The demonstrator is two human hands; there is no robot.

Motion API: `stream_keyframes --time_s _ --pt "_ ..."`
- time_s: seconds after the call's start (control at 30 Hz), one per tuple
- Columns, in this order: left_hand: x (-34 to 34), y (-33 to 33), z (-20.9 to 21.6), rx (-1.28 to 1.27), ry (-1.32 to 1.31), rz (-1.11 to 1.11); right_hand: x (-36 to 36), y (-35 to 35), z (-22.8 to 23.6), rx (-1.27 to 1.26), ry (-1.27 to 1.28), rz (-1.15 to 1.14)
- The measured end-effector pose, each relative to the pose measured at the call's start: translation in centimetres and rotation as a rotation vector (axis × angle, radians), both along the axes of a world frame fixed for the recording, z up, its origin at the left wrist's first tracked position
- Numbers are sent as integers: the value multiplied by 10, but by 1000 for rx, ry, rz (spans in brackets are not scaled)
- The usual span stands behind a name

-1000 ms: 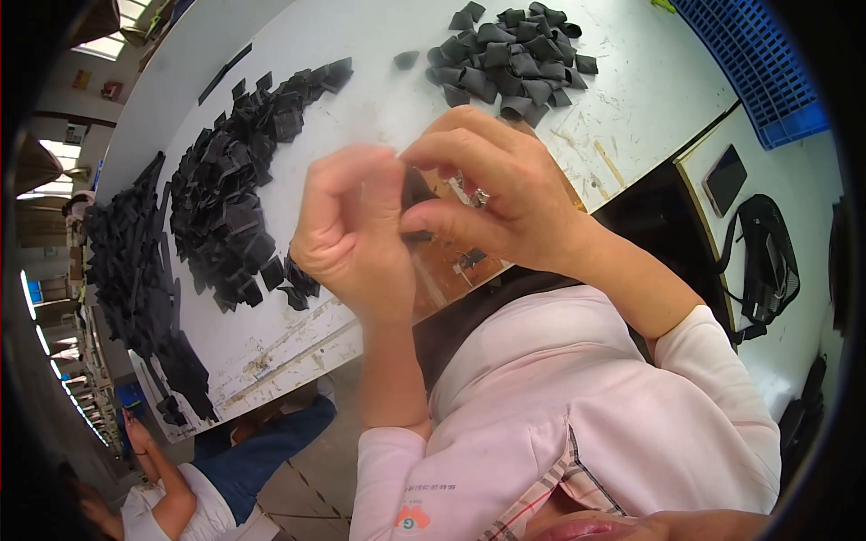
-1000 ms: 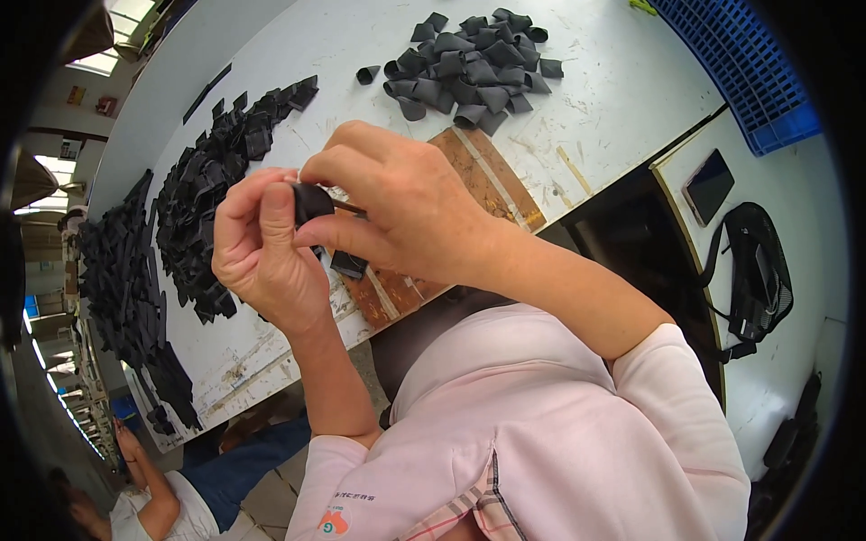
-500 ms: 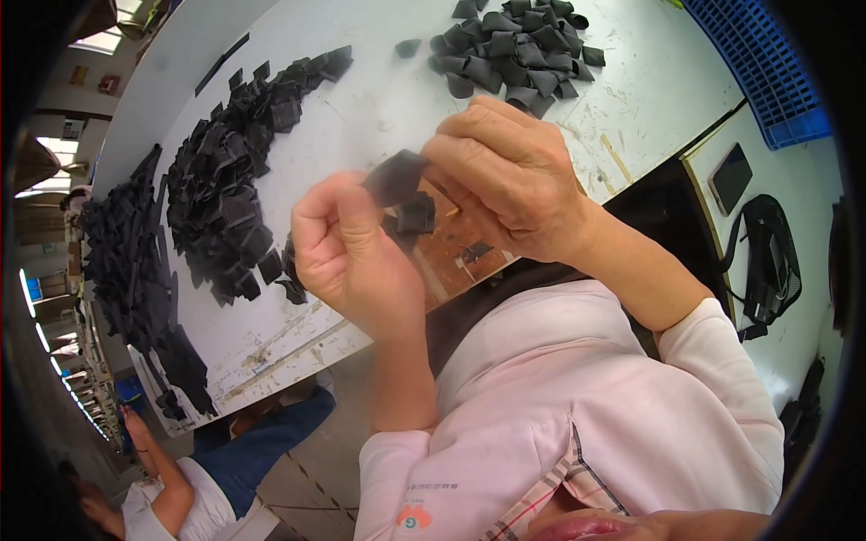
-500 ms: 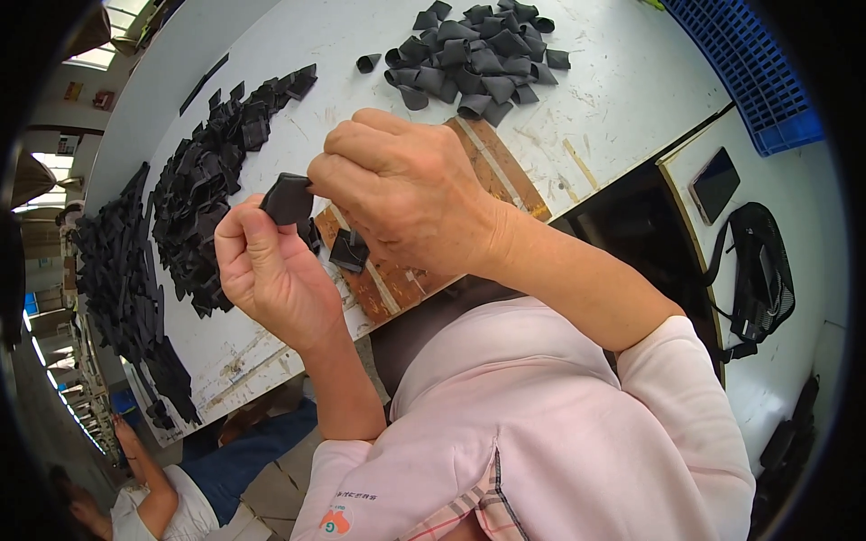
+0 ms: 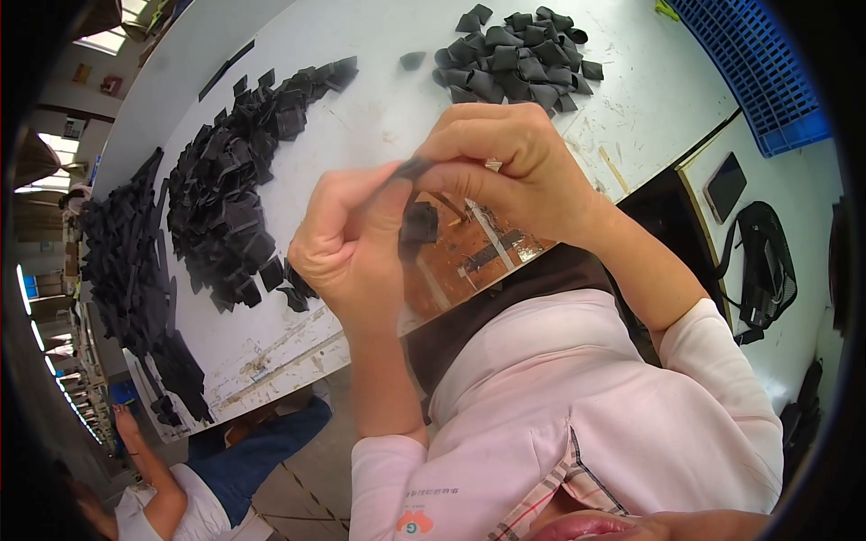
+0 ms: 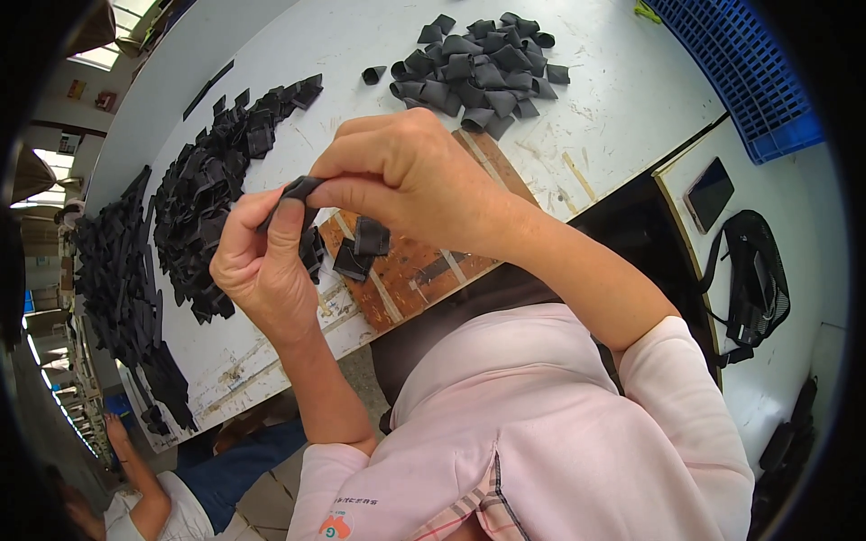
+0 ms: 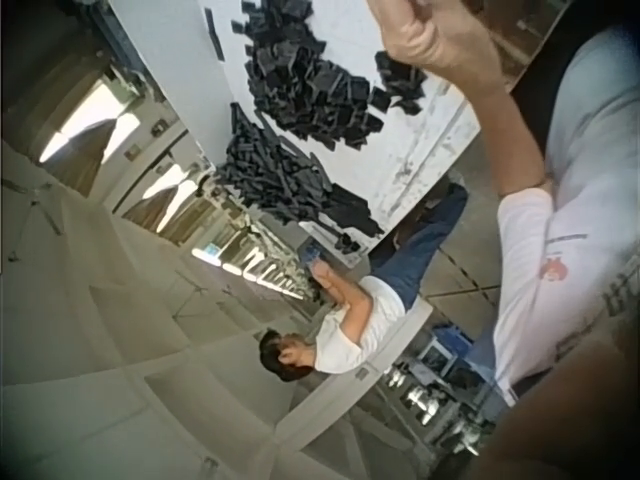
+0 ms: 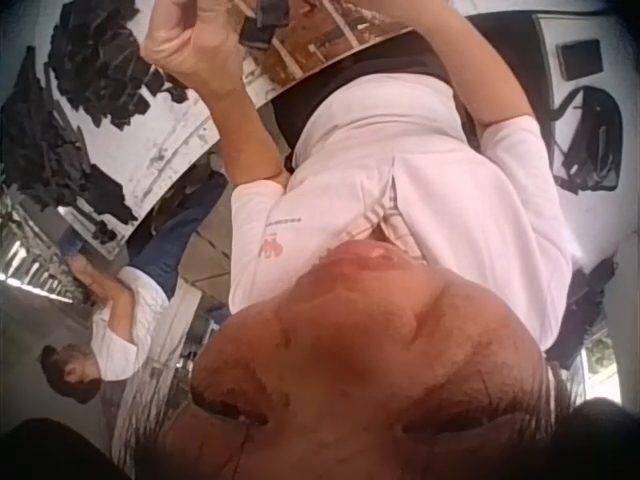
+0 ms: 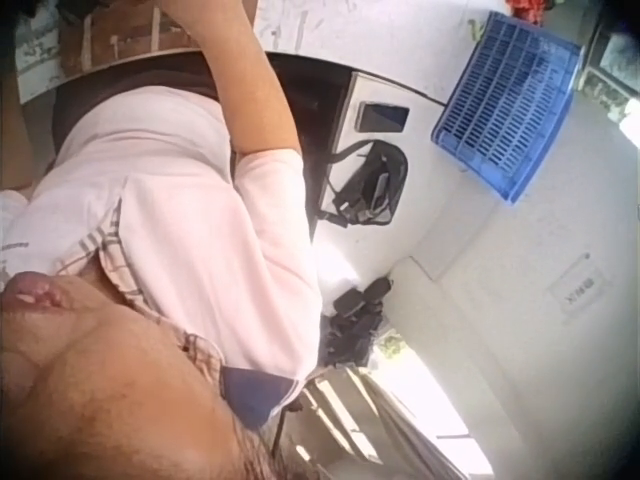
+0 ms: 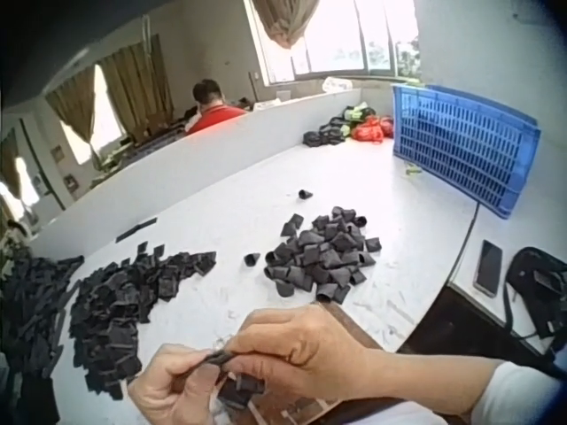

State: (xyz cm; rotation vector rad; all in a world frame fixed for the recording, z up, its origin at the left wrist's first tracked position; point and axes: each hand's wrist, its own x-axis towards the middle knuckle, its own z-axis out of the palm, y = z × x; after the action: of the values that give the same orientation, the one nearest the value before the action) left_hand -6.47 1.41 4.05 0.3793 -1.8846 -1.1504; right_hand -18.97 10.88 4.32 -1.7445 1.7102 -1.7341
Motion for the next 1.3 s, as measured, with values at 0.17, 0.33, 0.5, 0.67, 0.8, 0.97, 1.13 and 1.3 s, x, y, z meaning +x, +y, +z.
stream_keyframes --time_s 0.17,0.33,0.5,0.67,0.8,0.97,1.13,1.3 --pt "-1 -1 -25 331 316 -192 7 -1 13 3 267 -132" --pt "-6 7 -15 334 241 -195 5 5 0 -6 224 -148" --pt "-1 7 -20 336 33 -120 11 1 -12 -97 283 -256" --pt "2 11 -29 341 6 -64 2 3 7 19 331 -193" --pt "11 -2 -67 96 -201 182 -23 2 31 172 -742 -33" --pt "9 -10 -115 -471 -747 234 -4 22 -48 224 -280 -379" --pt "13 -7 -119 -419 -749 142 31 44 -72 577 -373 -130" --pt "15 -3 -117 -457 -360 66 30 37 -91 793 -729 56"
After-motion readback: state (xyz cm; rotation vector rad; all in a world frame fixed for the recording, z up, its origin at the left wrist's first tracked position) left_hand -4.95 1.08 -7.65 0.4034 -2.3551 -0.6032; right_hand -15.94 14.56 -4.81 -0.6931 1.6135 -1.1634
